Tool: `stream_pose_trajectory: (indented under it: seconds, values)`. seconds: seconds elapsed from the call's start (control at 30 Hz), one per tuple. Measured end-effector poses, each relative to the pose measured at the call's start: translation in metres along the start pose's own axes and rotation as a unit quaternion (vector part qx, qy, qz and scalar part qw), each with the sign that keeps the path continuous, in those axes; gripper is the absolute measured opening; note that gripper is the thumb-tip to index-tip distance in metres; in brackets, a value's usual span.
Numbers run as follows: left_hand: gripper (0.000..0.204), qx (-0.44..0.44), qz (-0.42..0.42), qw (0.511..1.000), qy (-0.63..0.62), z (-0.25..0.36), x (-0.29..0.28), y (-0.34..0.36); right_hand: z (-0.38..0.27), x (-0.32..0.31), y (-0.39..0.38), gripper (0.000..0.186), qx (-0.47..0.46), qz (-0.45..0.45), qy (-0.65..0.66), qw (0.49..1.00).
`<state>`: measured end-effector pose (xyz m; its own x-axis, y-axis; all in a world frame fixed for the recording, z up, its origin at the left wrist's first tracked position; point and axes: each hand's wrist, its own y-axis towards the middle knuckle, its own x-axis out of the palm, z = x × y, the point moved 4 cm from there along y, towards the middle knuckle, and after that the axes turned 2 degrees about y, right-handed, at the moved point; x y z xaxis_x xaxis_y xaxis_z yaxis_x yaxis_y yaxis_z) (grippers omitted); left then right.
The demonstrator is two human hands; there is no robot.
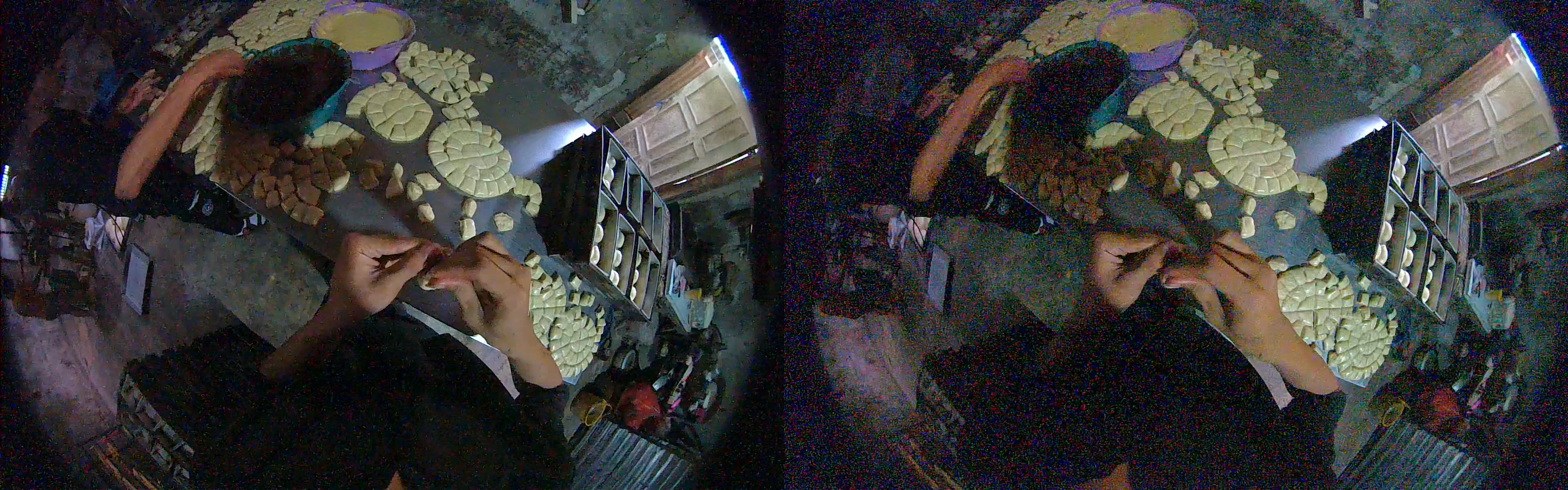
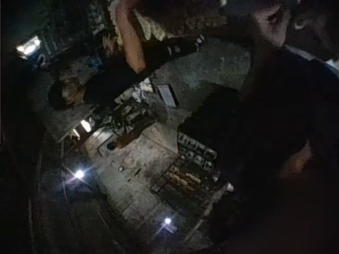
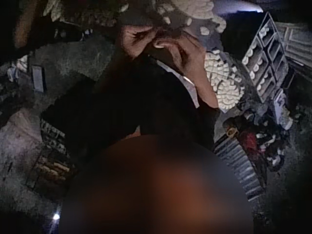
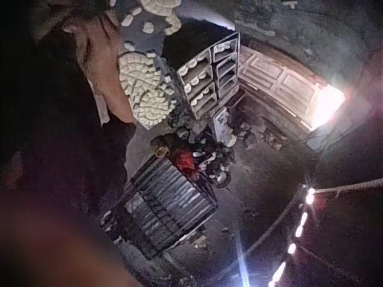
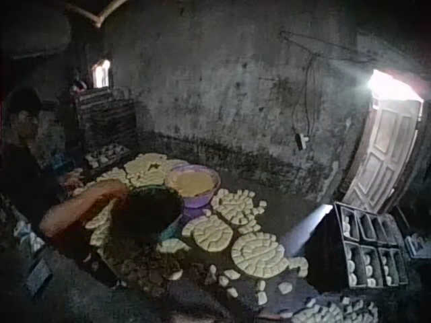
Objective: The person prepares bread by taking small pieces of dough, dipping them in a bowl, shaping them by hand, and placing them into metal baking pans.
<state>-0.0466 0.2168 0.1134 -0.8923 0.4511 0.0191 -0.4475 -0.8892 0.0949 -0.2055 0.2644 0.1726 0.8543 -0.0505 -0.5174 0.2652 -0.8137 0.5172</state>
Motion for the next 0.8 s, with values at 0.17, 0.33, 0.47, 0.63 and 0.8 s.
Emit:
stream_pose_trajectory:
  seconds: [0.17,0.33,0.47,0.63,0.8]
  values:
    - [0.019,0.103,-0.078,0.967,-0.218,-0.003,-0.034,0.013,-0.008,0.018,0.045,0.020,0.017,0.055,-0.055,0.997]
    - [0.021,0.065,-0.130,0.985,-0.095,-0.005,-0.083,0.031,0.013,0.049,0.068,0.034,0.111,0.084,0.092,0.986]
    - [0.022,-0.013,-0.034,0.952,-0.304,-0.029,-0.113,0.043,0.003,0.082,0.105,0.058,0.064,-0.014,0.012,0.998]
    - [0.022,-0.194,-0.147,0.807,-0.539,-0.046,-0.135,0.058,0.010,0.107,0.128,0.060,0.108,-0.027,-0.221,0.969]
    - [0.015,-0.214,-0.102,0.909,-0.343,-0.106,-0.143,0.058,0.031,0.129,0.118,0.056,0.169,-0.043,-0.277,0.945]
